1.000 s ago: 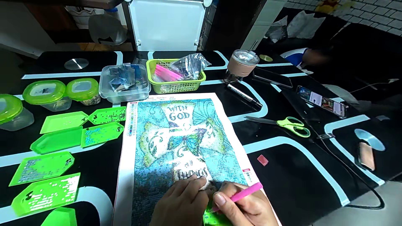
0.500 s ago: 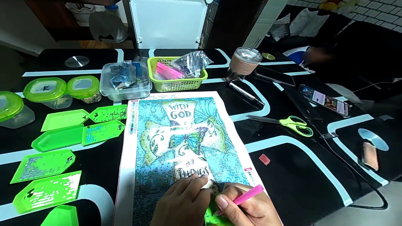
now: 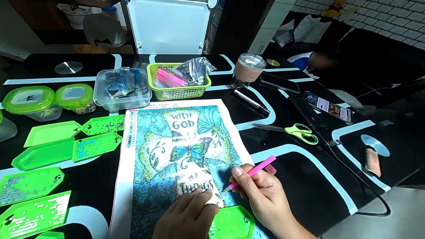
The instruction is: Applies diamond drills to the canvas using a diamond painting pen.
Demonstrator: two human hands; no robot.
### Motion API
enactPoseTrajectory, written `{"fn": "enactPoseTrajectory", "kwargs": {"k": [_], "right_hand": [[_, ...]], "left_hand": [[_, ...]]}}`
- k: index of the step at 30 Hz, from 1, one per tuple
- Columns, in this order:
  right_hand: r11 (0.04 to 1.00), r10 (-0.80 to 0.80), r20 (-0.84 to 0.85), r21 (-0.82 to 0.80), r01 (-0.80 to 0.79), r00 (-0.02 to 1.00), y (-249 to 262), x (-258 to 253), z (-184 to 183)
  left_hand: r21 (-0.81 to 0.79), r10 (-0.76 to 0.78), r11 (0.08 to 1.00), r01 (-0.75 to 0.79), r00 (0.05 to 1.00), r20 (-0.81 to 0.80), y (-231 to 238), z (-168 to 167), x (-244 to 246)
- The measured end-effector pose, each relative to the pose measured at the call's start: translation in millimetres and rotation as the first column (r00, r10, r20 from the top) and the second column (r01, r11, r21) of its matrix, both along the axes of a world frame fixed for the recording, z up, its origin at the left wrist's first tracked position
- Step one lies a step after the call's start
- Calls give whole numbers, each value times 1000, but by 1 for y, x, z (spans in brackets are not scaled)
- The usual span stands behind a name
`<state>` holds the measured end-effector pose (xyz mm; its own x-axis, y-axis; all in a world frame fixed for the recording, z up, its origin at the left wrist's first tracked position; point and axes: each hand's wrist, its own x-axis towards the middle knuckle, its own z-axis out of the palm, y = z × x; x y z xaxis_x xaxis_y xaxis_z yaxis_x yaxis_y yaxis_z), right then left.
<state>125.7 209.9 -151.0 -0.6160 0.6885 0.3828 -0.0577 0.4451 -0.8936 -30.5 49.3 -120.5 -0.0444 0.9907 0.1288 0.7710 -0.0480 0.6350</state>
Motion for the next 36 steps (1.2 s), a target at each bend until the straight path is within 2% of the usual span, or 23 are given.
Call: {"fn": "enactPoseTrajectory", "kwargs": {"k": [3, 15, 20, 22, 36], "right_hand": [[998, 10, 10, 59, -11, 1000, -1, 1, -2], [993, 2, 41, 121, -7, 999, -2, 1, -3], [946, -31, 81, 324, 3, 996, -4, 2, -4], [933, -48, 80, 359, 16, 996, -5, 2, -4], [934, -73, 76, 356, 42, 994, -7, 2, -6]], "left_hand": [[-7, -2, 1000, 2, 1000, -10, -1, 0, 0], [9, -3, 1000, 3, 1000, -19, -1, -2, 0], [8, 7, 1000, -7, 1000, -15, -1, -2, 0], [6, 3, 1000, -3, 1000, -19, -1, -2, 1], [9, 6, 1000, -6, 999, -37, -1, -2, 1]]}}
